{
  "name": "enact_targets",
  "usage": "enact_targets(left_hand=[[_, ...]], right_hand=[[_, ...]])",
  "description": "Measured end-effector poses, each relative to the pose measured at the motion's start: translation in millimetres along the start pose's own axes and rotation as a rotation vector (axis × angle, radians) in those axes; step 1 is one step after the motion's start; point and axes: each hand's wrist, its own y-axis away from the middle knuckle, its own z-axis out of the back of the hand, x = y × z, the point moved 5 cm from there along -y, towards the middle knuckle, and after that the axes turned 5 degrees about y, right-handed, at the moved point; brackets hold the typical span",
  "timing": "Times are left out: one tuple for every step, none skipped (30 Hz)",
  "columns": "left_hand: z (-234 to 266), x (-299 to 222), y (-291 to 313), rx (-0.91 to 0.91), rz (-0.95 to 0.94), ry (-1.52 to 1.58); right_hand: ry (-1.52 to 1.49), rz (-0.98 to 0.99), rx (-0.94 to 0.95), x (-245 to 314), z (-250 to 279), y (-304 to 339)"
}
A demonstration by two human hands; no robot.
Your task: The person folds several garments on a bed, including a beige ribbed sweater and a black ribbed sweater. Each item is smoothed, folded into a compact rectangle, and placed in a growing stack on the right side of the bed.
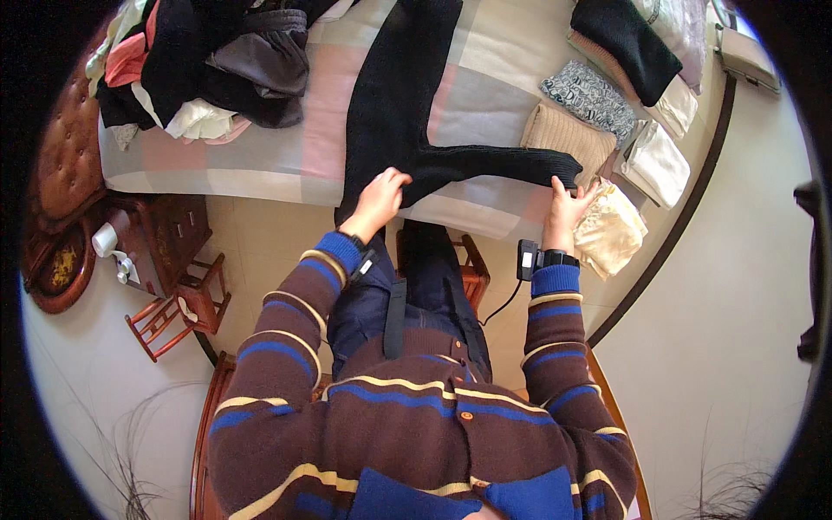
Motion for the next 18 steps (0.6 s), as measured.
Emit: enact_targets(left_hand=[[-10,-4,-13,0.005,-0.004,0.043],[-20,-6,-22,0.023,0.020,0.042],[-29,-9,-29,0.009,0.001,0.053],[-41,-7,-32,0.057,0.078,0.039],[-53,-4,-32,0.091,0.145,0.031],[-63,0,-30,0.133,0.215,0.039],[-73,5,-27,0.179,0.276,0.052],[-78,7,-25,0.181,0.268,0.059],[-82,12,-24,0.235,0.297,0.063],[-83,15,-24,0.274,0.294,0.093],[-84,17,-26,0.350,0.306,0.125],[-84,17,-26,0.442,0.332,0.133],[-77,11,-30,0.427,0.310,0.204],[-71,2,-34,0.431,0.302,0.252],[-65,-8,-37,0.459,0.319,0.287],[-50,-29,-41,0.259,0.206,0.321],[-36,-53,-44,0.066,0.065,0.384],[-29,-72,-44,0.002,0.021,0.356]], right_hand=[[-0.086,-0.074,-0.015,-9,-1,-5],[-0.150,-0.105,-0.064,-17,1,-10],[-0.235,-0.099,-0.041,-23,-1,-17],[-0.324,-0.096,-0.015,-28,-2,-24],[-0.403,-0.105,-0.003,-35,-1,-29],[-0.431,-0.230,-0.034,-47,1,-34],[-0.501,-0.280,0.072,-53,-4,-37],[-0.578,-0.317,0.194,-54,-10,-40],[-0.642,-0.355,0.272,-53,-15,-41],[-0.617,-0.411,0.305,-53,-18,-38],[-0.682,-0.391,0.405,-45,-24,-32],[-0.724,-0.388,0.446,-35,-26,-24],[-0.769,-0.373,0.483,-22,-30,-14],[-0.766,-0.270,0.562,-6,-36,1],[-0.681,-0.253,0.499,2,-42,18],[-0.627,-0.200,0.509,12,-51,36],[-0.573,-0.148,0.520,22,-59,57],[-0.371,-0.018,0.559,33,-66,79]])
